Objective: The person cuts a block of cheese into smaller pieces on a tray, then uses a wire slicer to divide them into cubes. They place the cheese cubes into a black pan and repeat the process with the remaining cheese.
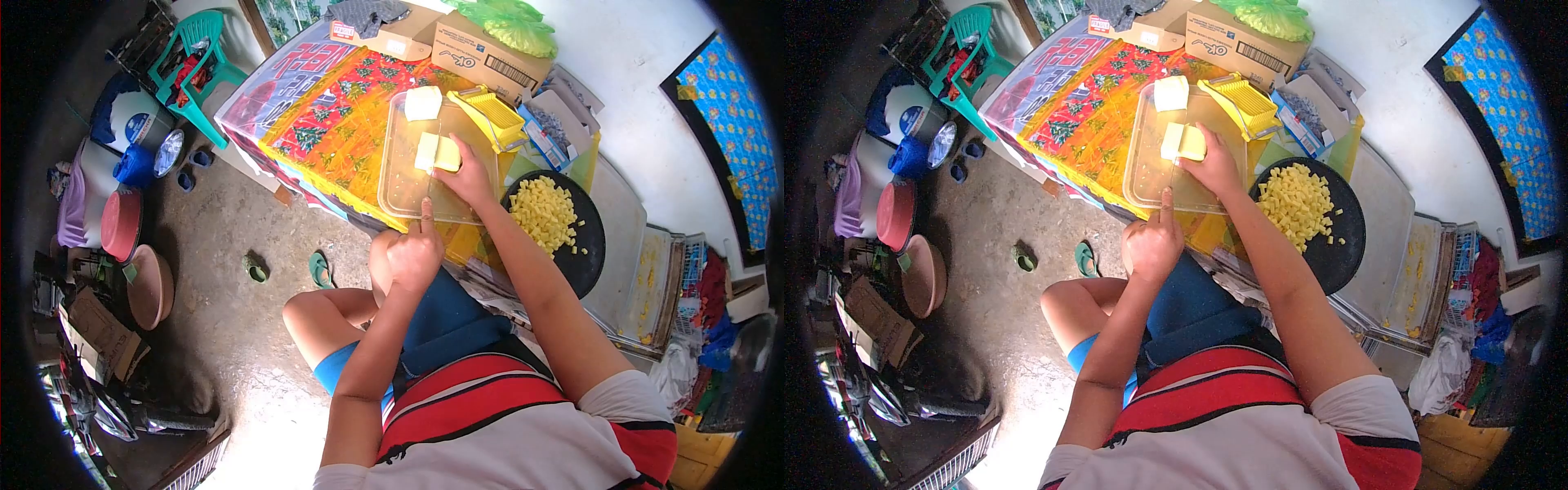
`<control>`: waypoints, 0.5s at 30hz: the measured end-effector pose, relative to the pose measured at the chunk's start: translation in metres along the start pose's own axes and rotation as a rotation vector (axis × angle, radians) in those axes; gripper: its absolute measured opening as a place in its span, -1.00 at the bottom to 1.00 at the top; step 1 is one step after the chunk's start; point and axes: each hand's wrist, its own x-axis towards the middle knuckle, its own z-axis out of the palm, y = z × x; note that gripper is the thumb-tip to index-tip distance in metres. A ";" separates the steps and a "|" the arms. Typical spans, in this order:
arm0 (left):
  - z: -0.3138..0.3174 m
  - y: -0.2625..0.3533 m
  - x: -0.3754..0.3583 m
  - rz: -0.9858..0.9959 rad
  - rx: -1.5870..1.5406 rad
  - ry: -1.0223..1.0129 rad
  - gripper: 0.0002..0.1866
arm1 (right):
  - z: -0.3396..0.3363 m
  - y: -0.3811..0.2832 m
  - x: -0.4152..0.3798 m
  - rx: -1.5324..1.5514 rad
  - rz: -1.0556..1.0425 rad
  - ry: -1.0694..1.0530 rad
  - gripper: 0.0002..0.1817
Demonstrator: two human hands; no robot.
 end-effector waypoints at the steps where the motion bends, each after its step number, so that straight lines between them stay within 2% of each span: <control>1: 0.000 0.000 0.000 -0.003 -0.001 -0.002 -0.43 | 0.000 0.000 0.000 0.001 -0.003 0.001 -0.04; 15: 0.000 -0.001 0.001 -0.018 -0.016 -0.020 -0.42 | -0.001 -0.001 0.000 -0.006 0.044 -0.021 -0.03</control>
